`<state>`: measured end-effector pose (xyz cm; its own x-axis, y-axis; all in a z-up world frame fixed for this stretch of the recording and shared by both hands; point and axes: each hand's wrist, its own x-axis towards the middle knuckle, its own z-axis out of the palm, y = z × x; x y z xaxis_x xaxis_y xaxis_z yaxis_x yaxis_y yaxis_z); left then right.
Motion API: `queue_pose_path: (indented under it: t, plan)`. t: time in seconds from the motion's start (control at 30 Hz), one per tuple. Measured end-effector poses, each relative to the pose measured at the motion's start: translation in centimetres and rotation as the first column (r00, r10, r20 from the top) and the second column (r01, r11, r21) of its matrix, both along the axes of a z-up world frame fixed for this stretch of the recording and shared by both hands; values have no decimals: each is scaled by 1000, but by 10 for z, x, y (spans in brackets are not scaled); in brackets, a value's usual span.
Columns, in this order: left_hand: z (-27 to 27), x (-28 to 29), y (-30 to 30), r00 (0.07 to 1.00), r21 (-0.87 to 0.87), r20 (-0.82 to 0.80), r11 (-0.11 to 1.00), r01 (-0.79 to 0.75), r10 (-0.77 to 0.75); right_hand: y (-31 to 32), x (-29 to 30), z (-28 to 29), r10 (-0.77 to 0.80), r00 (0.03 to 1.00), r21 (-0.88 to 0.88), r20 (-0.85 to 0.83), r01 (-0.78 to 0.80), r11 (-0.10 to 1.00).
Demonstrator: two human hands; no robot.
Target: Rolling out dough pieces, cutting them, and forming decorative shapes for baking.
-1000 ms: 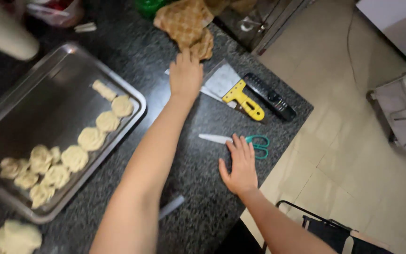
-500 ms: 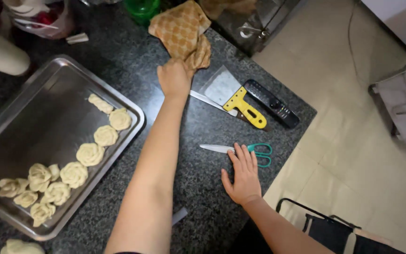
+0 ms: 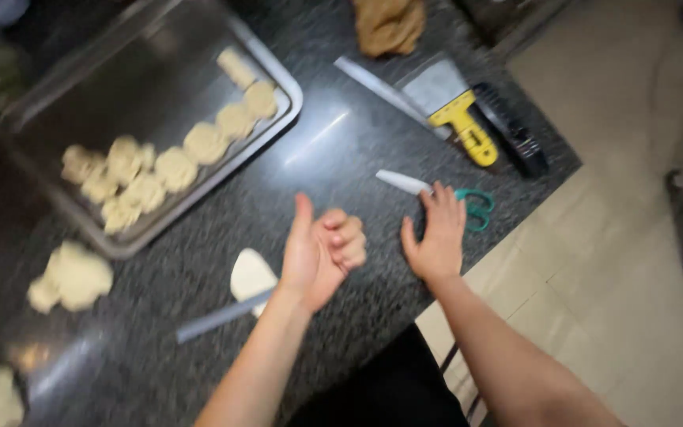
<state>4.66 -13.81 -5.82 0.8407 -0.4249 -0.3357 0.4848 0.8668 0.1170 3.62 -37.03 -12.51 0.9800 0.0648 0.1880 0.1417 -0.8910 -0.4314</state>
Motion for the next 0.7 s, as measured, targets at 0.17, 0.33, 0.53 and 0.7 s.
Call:
queue_pose_path:
  t: [0.17,0.33,0.53,0.7]
  plan:
    - [49,-74,31,996,-320,-42,943,-86,77,-3,-3,-8,6,999,-37,52,-4,999]
    - [59,-110,61,987,-175,-109,975,-134,116,-4,-8,-13,41,997,-43,70,-38,998]
    - [11,-153,97,968,353,-70,914,-202,240,-8,-9,-16,75,993,-80,91,-67,995]
    - [-21,-174,139,905,829,107,466,-310,411,-8,-7,-17,88,984,-101,157,-72,992]
